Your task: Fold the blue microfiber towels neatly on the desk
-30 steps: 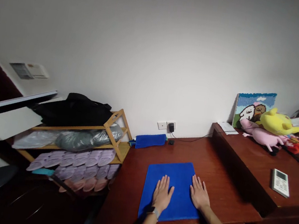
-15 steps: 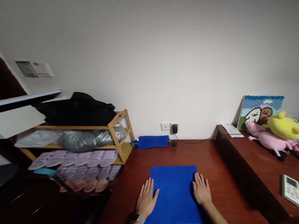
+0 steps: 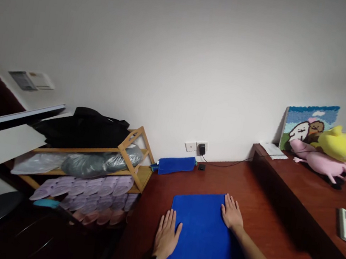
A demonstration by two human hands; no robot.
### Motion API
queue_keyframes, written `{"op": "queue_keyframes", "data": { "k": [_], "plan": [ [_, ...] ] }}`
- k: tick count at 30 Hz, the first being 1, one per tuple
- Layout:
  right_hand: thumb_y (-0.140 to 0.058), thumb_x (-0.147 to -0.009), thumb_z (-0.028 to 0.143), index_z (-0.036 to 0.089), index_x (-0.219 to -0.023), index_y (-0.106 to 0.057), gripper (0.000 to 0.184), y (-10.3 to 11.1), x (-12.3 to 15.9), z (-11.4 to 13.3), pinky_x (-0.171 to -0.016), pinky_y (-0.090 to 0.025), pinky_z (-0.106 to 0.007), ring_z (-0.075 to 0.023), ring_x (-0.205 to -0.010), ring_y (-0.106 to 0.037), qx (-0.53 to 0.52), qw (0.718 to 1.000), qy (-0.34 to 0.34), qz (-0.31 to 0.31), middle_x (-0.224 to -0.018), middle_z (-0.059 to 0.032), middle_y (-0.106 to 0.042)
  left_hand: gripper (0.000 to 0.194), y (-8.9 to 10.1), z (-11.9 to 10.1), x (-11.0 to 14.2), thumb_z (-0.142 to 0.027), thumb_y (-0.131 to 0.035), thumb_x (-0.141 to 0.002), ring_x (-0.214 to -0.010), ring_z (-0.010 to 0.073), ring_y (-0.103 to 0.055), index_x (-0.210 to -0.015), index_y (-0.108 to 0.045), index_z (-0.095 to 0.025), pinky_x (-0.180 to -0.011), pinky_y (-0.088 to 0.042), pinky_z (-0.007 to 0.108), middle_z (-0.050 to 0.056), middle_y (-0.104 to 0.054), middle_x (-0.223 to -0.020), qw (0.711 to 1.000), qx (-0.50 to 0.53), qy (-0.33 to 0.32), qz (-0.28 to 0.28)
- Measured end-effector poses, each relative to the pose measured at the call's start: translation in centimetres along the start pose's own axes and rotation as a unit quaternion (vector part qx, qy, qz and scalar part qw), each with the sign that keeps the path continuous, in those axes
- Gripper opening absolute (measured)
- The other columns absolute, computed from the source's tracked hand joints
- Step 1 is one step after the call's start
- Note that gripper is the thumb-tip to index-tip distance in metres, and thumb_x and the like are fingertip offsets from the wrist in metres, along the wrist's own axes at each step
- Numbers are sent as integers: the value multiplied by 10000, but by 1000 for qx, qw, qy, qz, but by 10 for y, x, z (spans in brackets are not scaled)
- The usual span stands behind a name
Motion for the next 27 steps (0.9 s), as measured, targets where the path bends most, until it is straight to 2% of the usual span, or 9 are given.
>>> {"op": "queue_keyframes", "data": {
  "k": [3, 6, 8, 10, 13, 15, 17, 24, 27],
  "plan": [
    [-153, -1033, 438, 94, -1646, -206, 706, 2, 0, 2, -1299, -91, -436, -225, -1599, -163, -2, 1000, 2, 3, -1722, -63, -214, 710, 10, -32, -19, -545, -171, -1066, -1588, 256, -237, -1647, -233, -142, -1314, -196, 491, 93, -283, -1706, 999, 14, -21, -25],
    [-141, -1034, 427, 87, -1644, -204, 701, 3, 0, 3, -1301, -96, -446, -228, -1600, -162, -1, 1000, 4, 4, -1721, -59, -201, 657, 10, -99, -45, -495, -169, -1075, -1589, 242, -237, -1655, -197, -187, -1312, -209, 486, 58, -275, -1711, 992, 57, -112, -20],
    [-147, -1033, 426, 84, -1643, -200, 701, 3, 0, 2, -1302, -100, -447, -227, -1600, -160, 0, 1000, 5, 2, -1721, -58, -195, 651, 2, -146, -61, -490, -176, -1074, -1584, 246, -250, -1650, -211, -188, -1308, -228, 493, 62, -292, -1703, 982, 86, -169, -2],
    [-163, -1031, 428, 90, -1643, -203, 700, 1, -1, 2, -1303, -100, -443, -223, -1600, -159, 1, 1000, 9, 1, -1721, -54, -192, 661, -12, -180, -73, -501, -169, -1072, -1580, 247, -260, -1642, -241, -173, -1305, -243, 491, 73, -307, -1697, 976, 103, -191, 15],
    [-179, -1029, 422, 100, -1643, -208, 694, -1, -3, 2, -1304, -94, -439, -218, -1600, -156, -2, 1000, 11, 3, -1721, -55, -186, 671, -33, -196, -84, -509, -148, -1070, -1580, 240, -261, -1633, -282, -169, -1306, -252, 479, 72, -313, -1696, 979, 100, -172, 30],
    [-174, -1030, 421, 99, -1644, -203, 693, 0, -3, 3, -1305, -89, -439, -217, -1601, -149, -6, 1000, 4, 5, -1722, -56, -185, 666, -40, -189, -87, -506, -152, -1070, -1583, 238, -249, -1635, -287, -180, -1307, -249, 470, 61, -300, -1702, 983, 89, -160, 31],
    [-162, -1032, 429, 101, -1645, -194, 696, 3, -2, 4, -1305, -85, -434, -211, -1603, -141, -9, 1000, 0, 9, -1721, -52, -185, 673, -41, -168, -89, -517, -165, -1067, -1586, 238, -238, -1636, -287, -181, -1308, -240, 464, 61, -285, -1707, 986, 75, -143, 27],
    [-143, -1033, 454, 128, -1652, -178, 701, 16, 3, 10, -1305, -56, -411, -197, -1605, -123, -14, 1000, -12, 22, -1726, -31, -177, 676, -29, -39, -95, -491, -204, -1064, -1579, 263, -262, -1627, -311, -131, -1295, -246, 491, 108, -288, -1700, 999, 7, -25, 23],
    [-132, -1034, 459, 117, -1651, -162, 706, 18, 3, 11, -1306, -52, -403, -192, -1606, -112, -9, 999, -13, 29, -1729, -29, -164, 660, -31, -5, -95, -484, -218, -1065, -1572, 256, -285, -1639, -286, -163, -1288, -264, 485, 95, -310, -1697, 1000, 0, -19, -12]
  ]
}}
Point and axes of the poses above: each hand's wrist, its own x-axis away from the middle knuckle, its own y-axis out of the back of the hand, z = x × y, the point moved 6 cm from there along -x, towards the middle knuckle
